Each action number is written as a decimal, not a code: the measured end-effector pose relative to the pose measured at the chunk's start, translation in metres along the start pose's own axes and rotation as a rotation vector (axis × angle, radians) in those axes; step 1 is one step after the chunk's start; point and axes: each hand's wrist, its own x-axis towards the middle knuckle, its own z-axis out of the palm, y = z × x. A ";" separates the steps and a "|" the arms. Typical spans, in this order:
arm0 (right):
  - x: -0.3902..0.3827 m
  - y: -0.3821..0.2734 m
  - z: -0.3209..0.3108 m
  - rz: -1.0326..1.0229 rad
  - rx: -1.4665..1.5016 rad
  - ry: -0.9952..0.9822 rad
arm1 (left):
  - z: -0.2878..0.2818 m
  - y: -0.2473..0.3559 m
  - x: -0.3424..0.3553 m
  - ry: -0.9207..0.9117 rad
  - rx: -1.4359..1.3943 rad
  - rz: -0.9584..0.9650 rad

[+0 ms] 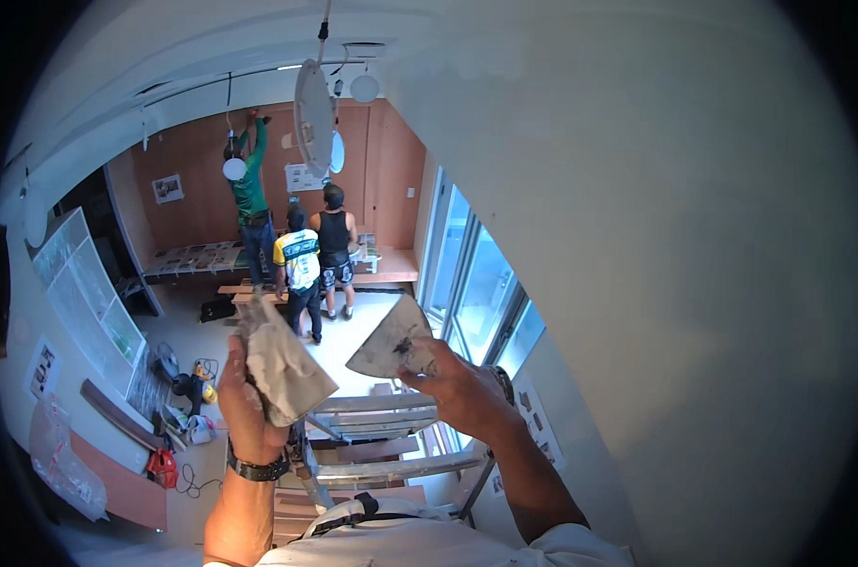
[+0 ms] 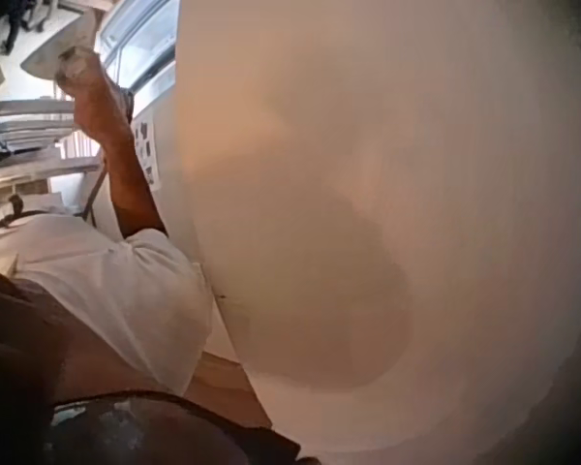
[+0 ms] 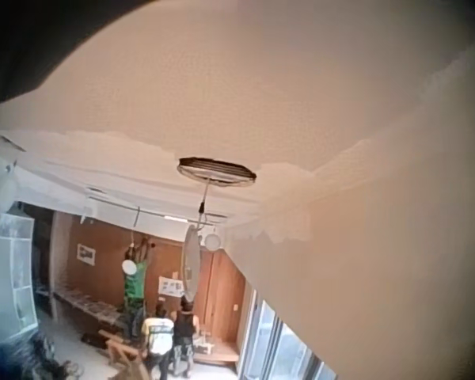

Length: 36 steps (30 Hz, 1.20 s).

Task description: The person applies joint compound to a ceiling corner using a putty knife and a hawk while standing on a ladder.

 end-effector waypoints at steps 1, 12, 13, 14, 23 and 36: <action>-0.008 0.008 0.003 0.069 -0.098 -0.053 | 0.003 0.003 -0.003 0.013 -0.009 0.025; 0.003 0.032 0.004 0.188 0.094 0.147 | -0.005 0.001 0.005 0.113 0.308 0.078; 0.003 0.038 0.009 0.192 0.084 0.177 | -0.007 -0.001 0.008 0.117 0.314 0.077; 0.004 0.042 0.014 0.210 0.061 0.149 | -0.010 -0.001 0.008 0.120 0.358 0.077; 0.011 0.052 0.001 0.172 -0.165 0.075 | -0.007 0.008 0.035 -0.074 0.657 -0.040; 0.000 0.062 -0.011 0.189 0.142 0.250 | -0.027 -0.018 0.046 -0.088 0.748 0.102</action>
